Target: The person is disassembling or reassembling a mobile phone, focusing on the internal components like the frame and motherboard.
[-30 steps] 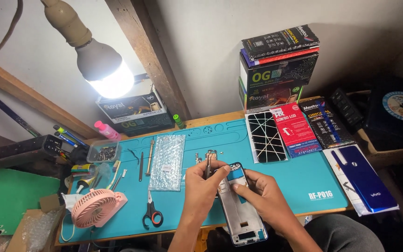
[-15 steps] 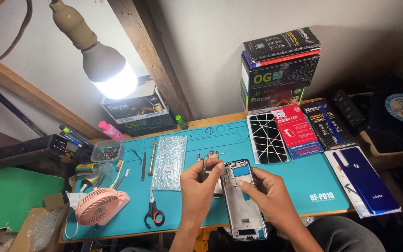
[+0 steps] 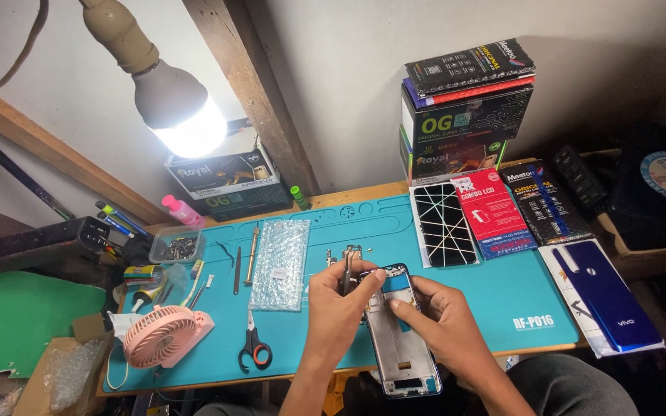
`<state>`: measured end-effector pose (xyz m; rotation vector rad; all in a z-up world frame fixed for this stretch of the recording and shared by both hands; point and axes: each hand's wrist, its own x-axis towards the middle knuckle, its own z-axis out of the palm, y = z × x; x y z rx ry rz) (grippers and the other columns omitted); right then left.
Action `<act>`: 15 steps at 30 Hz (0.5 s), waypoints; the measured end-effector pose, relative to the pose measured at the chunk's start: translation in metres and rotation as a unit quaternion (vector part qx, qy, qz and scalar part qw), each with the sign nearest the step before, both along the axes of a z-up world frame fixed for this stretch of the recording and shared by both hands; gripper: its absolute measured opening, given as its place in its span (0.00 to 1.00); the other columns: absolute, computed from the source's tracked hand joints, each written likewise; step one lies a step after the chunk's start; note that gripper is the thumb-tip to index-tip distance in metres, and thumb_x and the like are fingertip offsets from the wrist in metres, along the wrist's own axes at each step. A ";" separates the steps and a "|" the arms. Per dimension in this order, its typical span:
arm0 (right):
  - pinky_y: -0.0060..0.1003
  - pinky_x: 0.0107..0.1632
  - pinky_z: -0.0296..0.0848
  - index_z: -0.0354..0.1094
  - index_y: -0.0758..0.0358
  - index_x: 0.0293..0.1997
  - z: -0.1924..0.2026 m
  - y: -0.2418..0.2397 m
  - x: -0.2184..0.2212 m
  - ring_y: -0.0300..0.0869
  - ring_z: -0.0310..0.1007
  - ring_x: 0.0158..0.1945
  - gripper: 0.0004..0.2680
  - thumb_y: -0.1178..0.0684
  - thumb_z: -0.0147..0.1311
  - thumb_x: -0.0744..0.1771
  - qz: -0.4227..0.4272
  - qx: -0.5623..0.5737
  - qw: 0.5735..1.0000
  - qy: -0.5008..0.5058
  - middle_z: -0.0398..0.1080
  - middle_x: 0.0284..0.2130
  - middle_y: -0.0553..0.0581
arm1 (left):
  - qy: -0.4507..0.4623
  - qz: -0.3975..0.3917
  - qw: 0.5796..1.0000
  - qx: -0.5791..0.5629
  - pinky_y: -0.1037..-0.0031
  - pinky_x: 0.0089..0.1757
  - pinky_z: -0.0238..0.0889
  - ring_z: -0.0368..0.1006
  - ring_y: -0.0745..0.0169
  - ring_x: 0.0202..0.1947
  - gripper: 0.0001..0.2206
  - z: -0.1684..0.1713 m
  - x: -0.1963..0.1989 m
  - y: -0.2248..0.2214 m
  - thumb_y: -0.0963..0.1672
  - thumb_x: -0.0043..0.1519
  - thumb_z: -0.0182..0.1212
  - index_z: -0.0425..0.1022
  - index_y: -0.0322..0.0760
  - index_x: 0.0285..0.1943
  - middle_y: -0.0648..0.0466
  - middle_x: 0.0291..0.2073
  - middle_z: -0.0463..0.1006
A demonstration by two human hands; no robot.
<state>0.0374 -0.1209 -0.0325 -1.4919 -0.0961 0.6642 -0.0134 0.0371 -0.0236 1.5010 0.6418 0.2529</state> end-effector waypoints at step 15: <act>0.35 0.40 0.69 0.72 0.57 0.68 -0.019 -0.006 0.030 0.42 0.75 0.46 0.16 0.60 0.53 0.70 -0.251 0.087 0.952 0.155 0.78 0.50 0.54 | 0.025 0.192 0.959 0.206 0.69 0.46 0.66 0.71 0.63 0.48 0.20 -0.030 -0.028 0.059 0.43 0.70 0.54 0.78 0.37 0.71 0.55 0.52 0.78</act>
